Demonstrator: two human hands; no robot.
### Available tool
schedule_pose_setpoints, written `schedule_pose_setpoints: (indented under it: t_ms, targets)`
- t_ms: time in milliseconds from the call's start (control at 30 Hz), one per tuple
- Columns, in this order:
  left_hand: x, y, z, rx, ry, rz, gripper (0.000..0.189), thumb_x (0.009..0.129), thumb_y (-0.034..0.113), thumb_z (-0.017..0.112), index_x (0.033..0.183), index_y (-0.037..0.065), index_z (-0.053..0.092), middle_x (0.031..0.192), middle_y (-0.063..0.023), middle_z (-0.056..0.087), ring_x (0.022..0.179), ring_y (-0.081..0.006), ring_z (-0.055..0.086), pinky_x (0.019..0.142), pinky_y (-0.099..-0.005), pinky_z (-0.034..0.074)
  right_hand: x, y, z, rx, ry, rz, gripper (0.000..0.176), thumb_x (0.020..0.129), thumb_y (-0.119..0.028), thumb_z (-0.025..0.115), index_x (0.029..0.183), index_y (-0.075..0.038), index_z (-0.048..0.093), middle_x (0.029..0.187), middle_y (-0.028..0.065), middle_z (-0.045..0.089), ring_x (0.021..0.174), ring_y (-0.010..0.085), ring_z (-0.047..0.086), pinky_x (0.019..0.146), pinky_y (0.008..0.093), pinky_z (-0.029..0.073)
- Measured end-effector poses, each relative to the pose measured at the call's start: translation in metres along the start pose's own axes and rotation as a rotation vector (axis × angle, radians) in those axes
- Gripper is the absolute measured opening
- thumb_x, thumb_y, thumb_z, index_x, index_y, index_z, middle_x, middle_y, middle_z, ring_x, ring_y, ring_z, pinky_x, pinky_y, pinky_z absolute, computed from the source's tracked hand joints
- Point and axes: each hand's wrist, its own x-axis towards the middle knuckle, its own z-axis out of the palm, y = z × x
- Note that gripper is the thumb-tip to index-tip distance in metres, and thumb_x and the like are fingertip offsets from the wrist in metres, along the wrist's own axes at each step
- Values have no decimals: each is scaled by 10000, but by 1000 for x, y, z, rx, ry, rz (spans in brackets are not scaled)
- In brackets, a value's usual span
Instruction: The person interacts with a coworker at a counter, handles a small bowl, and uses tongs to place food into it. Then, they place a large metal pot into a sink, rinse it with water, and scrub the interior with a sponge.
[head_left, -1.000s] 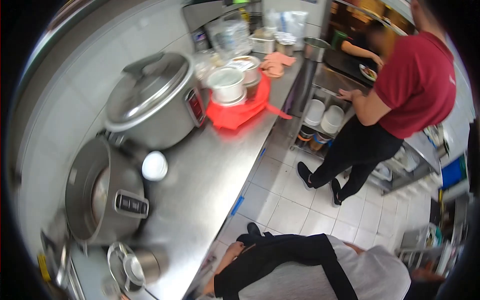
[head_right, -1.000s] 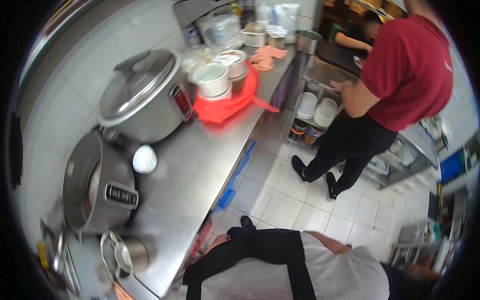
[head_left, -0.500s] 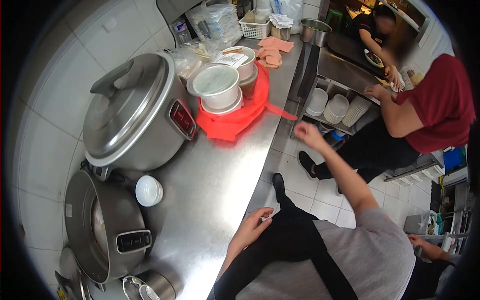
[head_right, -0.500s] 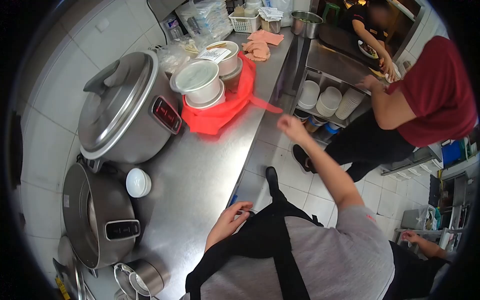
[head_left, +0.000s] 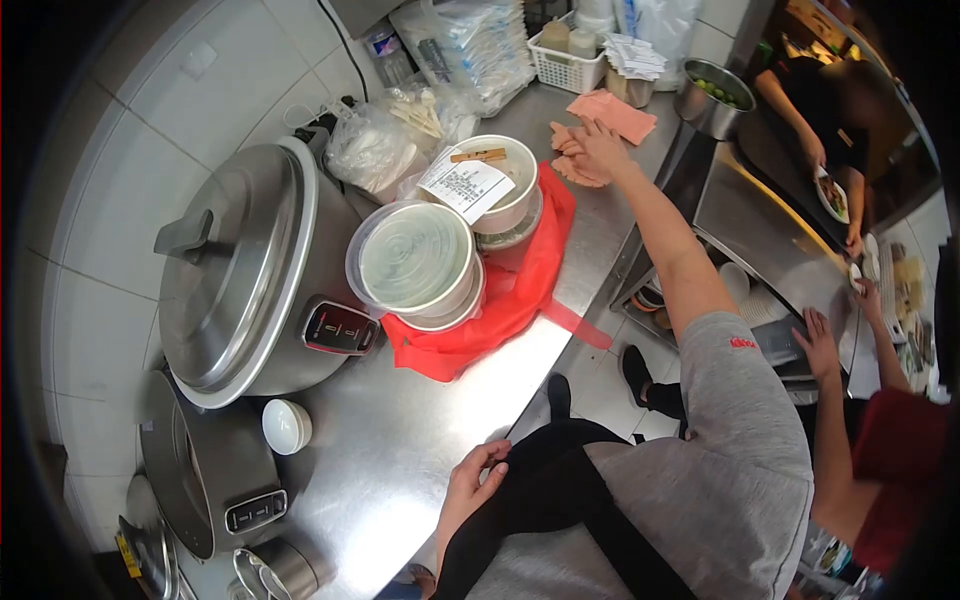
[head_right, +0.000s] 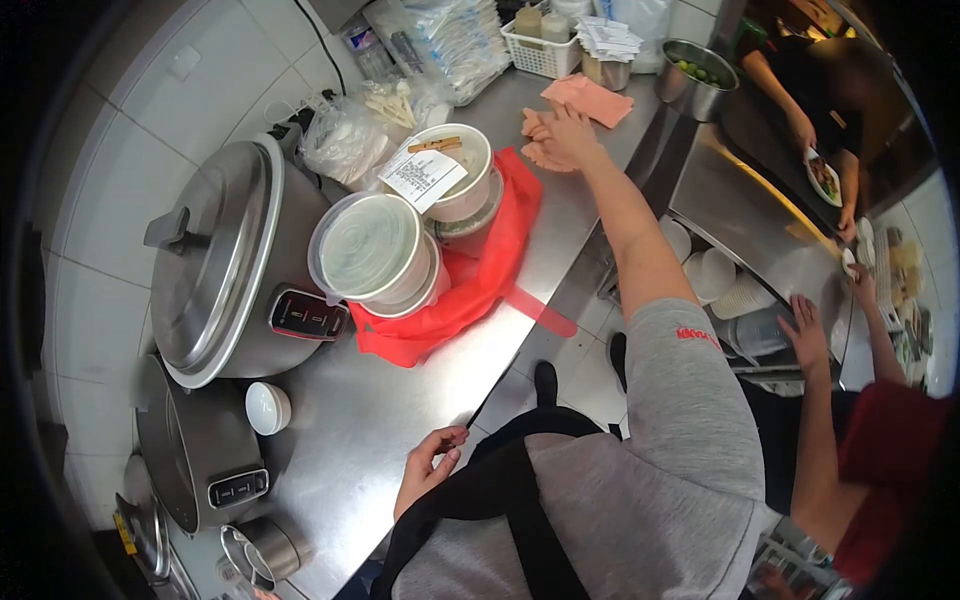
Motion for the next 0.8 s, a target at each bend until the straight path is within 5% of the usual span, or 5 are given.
schedule_pose_setpoints:
  t_ms: [67, 200, 433, 633, 800]
  targets:
    - [6, -5, 7, -56, -6, -36, 279, 879, 90, 549, 1139, -12, 549, 1062, -132, 626, 989, -207, 591, 872, -315, 447, -5, 11, 15, 186, -23, -283, 379, 783, -278, 621, 1080, -48, 568, 1279, 145, 467, 1125, 370, 478, 950, 425, 402]
    - [-5, -16, 6, -64, 11, -133, 277, 883, 97, 555, 1135, -17, 551, 1050, -126, 627, 987, -200, 593, 874, -303, 446, -58, 18, 49, 262, 47, 16, 335, 805, -201, 588, 1065, 7, 555, 1168, 175, 541, 1098, 373, 484, 950, 412, 388]
    - [-32, -17, -22, -8, 131, -3, 294, 869, 109, 555, 1141, 0, 551, 1063, -158, 607, 1014, -266, 594, 874, -336, 456, -267, -190, -31, 504, -9, -169, 397, 728, -70, 593, 1114, 12, 549, 1159, 166, 534, 1125, 336, 479, 956, 401, 395]
    - [-60, -24, -46, 165, 79, 299, 282, 858, 133, 563, 1120, 31, 550, 1058, -139, 591, 1004, -285, 579, 865, -357, 455, -221, -377, -94, 1169, -881, -355, 360, 669, -16, 620, 1027, 13, 600, 1004, 137, 614, 924, 298, 586, 826, 336, 476]
    - [-120, -49, -97, 102, 597, 252, 312, 804, 67, 593, 1113, 53, 555, 1127, -111, 569, 1047, -270, 538, 853, -339, 445, -166, -439, -81, 1206, -542, -385, 395, 719, -92, 596, 1102, 2, 585, 1152, 189, 558, 1069, 291, 547, 900, 348, 432]
